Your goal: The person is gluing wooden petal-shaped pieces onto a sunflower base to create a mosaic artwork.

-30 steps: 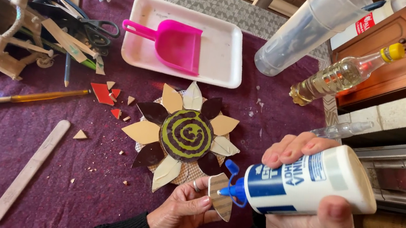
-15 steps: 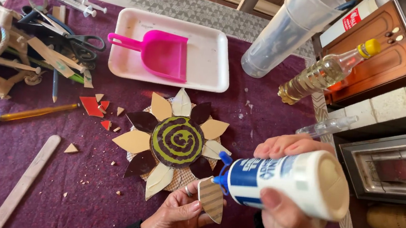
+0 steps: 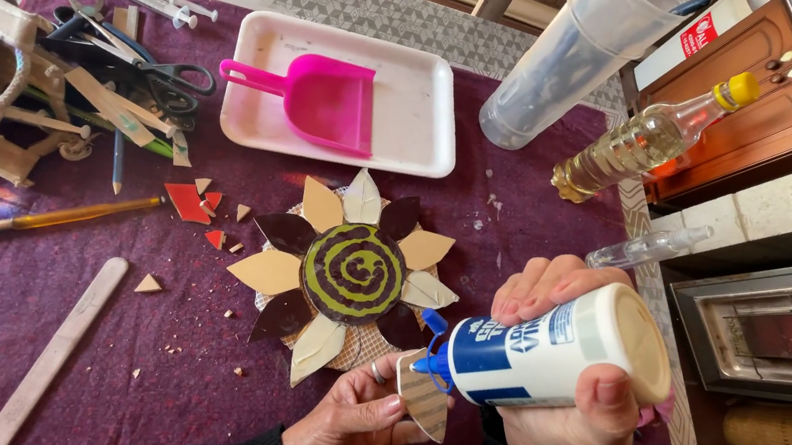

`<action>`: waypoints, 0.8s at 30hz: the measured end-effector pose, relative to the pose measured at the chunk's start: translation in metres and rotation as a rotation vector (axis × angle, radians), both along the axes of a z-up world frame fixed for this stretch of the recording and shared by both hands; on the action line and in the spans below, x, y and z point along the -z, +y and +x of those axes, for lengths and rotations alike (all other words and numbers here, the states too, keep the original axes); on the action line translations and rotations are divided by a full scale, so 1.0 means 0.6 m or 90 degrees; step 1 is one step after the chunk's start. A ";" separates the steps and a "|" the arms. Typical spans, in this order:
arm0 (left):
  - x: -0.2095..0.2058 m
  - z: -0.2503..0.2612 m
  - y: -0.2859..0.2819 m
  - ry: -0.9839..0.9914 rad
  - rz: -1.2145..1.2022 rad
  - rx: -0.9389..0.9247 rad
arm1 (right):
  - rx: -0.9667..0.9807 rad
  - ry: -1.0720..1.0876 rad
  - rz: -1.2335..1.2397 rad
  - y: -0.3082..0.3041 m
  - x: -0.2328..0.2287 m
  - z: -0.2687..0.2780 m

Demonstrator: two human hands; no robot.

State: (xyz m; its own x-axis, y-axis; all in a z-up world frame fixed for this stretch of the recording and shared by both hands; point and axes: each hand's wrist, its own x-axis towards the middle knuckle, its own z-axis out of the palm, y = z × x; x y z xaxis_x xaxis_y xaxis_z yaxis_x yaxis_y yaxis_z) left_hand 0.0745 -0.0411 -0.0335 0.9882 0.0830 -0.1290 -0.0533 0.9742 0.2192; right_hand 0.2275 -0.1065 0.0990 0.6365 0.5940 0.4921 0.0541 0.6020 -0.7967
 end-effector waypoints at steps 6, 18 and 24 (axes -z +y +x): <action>0.002 -0.001 -0.001 -0.003 0.002 -0.005 | 0.031 0.031 -0.017 0.003 0.007 0.002; -0.001 -0.002 0.001 0.007 -0.012 0.004 | 0.063 0.032 -0.036 -0.001 0.002 -0.003; -0.005 -0.001 0.001 0.001 -0.022 -0.001 | 0.061 0.021 -0.030 0.000 0.004 -0.004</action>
State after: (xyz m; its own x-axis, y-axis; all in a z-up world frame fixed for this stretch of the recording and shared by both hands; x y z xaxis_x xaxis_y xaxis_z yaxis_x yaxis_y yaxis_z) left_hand 0.0737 -0.0407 -0.0302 0.9878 0.0794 -0.1341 -0.0538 0.9812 0.1851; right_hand 0.2251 -0.1067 0.0968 0.7066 0.5518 0.4430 0.0835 0.5566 -0.8266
